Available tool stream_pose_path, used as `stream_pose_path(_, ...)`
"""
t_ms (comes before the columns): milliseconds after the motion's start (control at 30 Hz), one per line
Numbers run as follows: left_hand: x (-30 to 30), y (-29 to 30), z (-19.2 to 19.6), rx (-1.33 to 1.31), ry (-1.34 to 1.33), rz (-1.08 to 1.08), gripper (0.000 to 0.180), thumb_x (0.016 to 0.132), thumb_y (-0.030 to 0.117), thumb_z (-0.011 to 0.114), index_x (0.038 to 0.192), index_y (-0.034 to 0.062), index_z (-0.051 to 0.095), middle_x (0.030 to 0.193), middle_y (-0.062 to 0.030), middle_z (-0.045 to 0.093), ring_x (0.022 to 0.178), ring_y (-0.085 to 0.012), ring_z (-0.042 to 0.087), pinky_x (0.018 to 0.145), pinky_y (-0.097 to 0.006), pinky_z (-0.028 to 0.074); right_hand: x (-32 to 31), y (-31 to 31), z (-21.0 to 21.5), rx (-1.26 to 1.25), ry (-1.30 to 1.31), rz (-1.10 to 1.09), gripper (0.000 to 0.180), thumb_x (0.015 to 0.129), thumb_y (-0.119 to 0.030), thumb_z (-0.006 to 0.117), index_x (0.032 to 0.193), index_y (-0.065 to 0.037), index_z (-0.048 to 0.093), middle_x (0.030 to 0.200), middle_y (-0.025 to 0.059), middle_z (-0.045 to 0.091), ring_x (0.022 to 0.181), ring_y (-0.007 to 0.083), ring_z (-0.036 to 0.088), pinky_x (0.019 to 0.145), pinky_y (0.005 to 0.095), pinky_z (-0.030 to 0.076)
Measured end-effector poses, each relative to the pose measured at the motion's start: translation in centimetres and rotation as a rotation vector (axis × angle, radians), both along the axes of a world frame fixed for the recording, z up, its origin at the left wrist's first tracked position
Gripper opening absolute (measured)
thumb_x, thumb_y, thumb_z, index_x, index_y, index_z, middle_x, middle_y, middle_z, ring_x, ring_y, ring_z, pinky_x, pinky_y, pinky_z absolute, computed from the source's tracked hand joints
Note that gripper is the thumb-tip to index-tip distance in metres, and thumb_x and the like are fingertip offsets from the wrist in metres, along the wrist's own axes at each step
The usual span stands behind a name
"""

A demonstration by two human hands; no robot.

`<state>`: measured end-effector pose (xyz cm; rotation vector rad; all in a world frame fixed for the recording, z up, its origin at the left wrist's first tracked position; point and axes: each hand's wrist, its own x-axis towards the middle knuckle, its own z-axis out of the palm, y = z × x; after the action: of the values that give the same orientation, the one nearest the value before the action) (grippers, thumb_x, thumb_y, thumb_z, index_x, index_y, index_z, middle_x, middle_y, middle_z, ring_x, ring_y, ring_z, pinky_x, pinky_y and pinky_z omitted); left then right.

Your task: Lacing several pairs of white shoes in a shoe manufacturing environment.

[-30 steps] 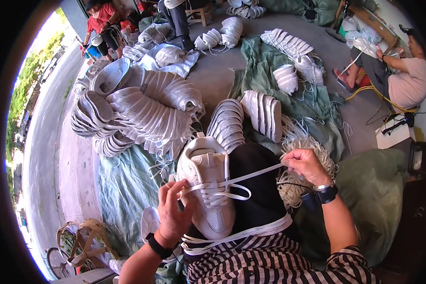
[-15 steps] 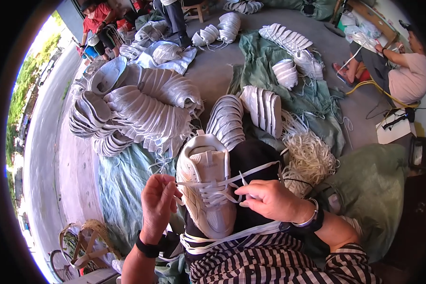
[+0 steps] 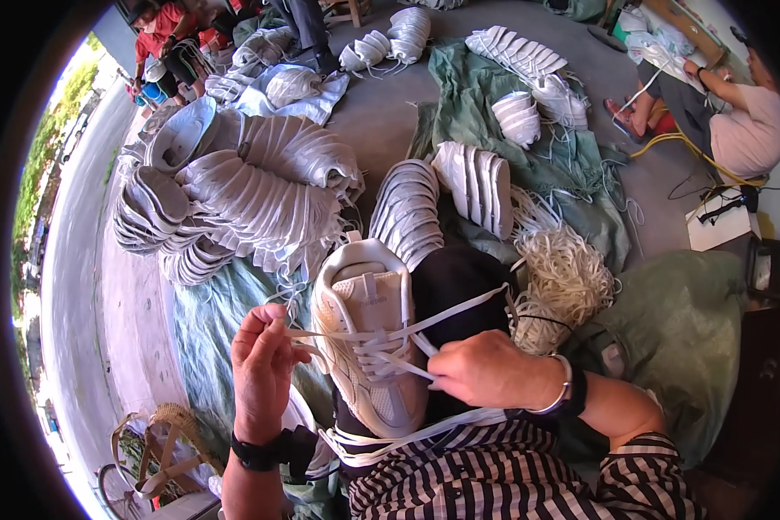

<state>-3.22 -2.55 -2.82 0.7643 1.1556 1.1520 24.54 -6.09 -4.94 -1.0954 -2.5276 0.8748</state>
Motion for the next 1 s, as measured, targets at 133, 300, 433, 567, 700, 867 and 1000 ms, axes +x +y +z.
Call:
stream_pose_path(133, -0.9, 1.3, 0.9, 0.058, -0.015, 0.163, 0.013, 0.092, 0.010, 0.051, 0.103, 0.0052, 0.055, 0.057, 0.0067, 0.041, 0.048, -0.0025, 0.039, 0.056, -0.022, 0.046, 1.3, 1.0, 0.7, 0.239, 0.026, -0.154, 0.008, 0.077, -0.006, 0.063, 0.082, -0.006, 0.058, 0.067, 0.0044, 0.053, 0.056, 0.0219, 0.059, 0.048, 0.0310, 0.048)
stream_pose_path(300, -10.3, 2.9, 1.9, 0.410, 0.072, 0.344, 0.025, 0.093, 0.008, 0.050, 0.118, 0.0030, 0.054, 0.061, 0.0070, 0.039, 0.052, 0.0000, 0.034, 0.059, -0.020, 0.043, -0.1, 2.1, 0.4, 0.243, 0.418, -0.202, 0.016, 0.077, -0.006, 0.064, 0.092, -0.004, 0.059, 0.077, 0.0072, 0.058, 0.065, 0.0237, 0.063, 0.053, 0.0312, 0.050)
stream_pose_path(433, -9.3, 1.8, 0.3, 0.373, 0.417, 0.239, 0.024, 0.095, 0.012, 0.050, 0.116, 0.0029, 0.055, 0.064, 0.0082, 0.038, 0.054, 0.0016, 0.032, 0.062, -0.019, 0.048, -0.4, 2.6, 0.0, 0.222, 0.503, -0.426, 0.016, 0.080, -0.006, 0.066, 0.094, -0.002, 0.058, 0.080, 0.0106, 0.061, 0.069, 0.0265, 0.064, 0.057, 0.0316, 0.050)
stream_pose_path(567, -9.3, 1.0, -1.6, 0.316, 0.554, 0.227, 0.020, 0.095, 0.014, 0.051, 0.111, 0.0038, 0.057, 0.066, 0.0069, 0.042, 0.056, 0.0008, 0.037, 0.060, -0.019, 0.047, 2.0, 1.2, 0.3, 0.083, 0.372, -0.340, 0.007, 0.080, -0.005, 0.065, 0.083, -0.002, 0.059, 0.071, 0.0102, 0.059, 0.066, 0.0258, 0.063, 0.058, 0.0314, 0.049)
stream_pose_path(700, -9.9, -0.9, -5.3, 0.201, 1.025, -0.072, 0.017, 0.094, 0.009, 0.050, 0.106, 0.0052, 0.061, 0.070, 0.0030, 0.055, 0.065, -0.0061, 0.051, 0.058, -0.024, 0.045, 6.0, -0.9, -0.3, -0.532, 0.532, -0.598, 0.004, 0.084, -0.004, 0.063, 0.084, 0.000, 0.065, 0.072, 0.0037, 0.066, 0.066, 0.0076, 0.061, 0.058, 0.0221, 0.046)
stream_pose_path(867, -6.9, -0.7, -4.4, 0.416, 1.421, -0.233, 0.023, 0.096, 0.009, 0.046, 0.114, 0.0050, 0.059, 0.085, -0.0055, 0.067, 0.076, -0.0142, 0.059, 0.070, -0.031, 0.048, 13.9, -1.1, -5.2, 0.304, -0.194, -0.753, 0.022, 0.086, -0.001, 0.055, 0.106, -0.003, 0.062, 0.076, 0.0161, 0.066, 0.064, 0.0276, 0.065, 0.058, 0.0365, 0.049)
stream_pose_path(1000, -2.7, -0.8, -2.8, 0.632, 1.221, -0.176, 0.043, 0.097, 0.008, 0.038, 0.140, 0.0050, 0.034, 0.093, -0.0078, 0.068, 0.083, -0.0166, 0.061, 0.079, -0.033, 0.046, 7.8, 1.4, -0.6, 0.227, 0.026, -0.716, 0.045, 0.086, 0.000, 0.054, 0.129, -0.008, 0.046, 0.081, 0.0198, 0.064, 0.067, 0.0356, 0.063, 0.055, 0.0410, 0.049)
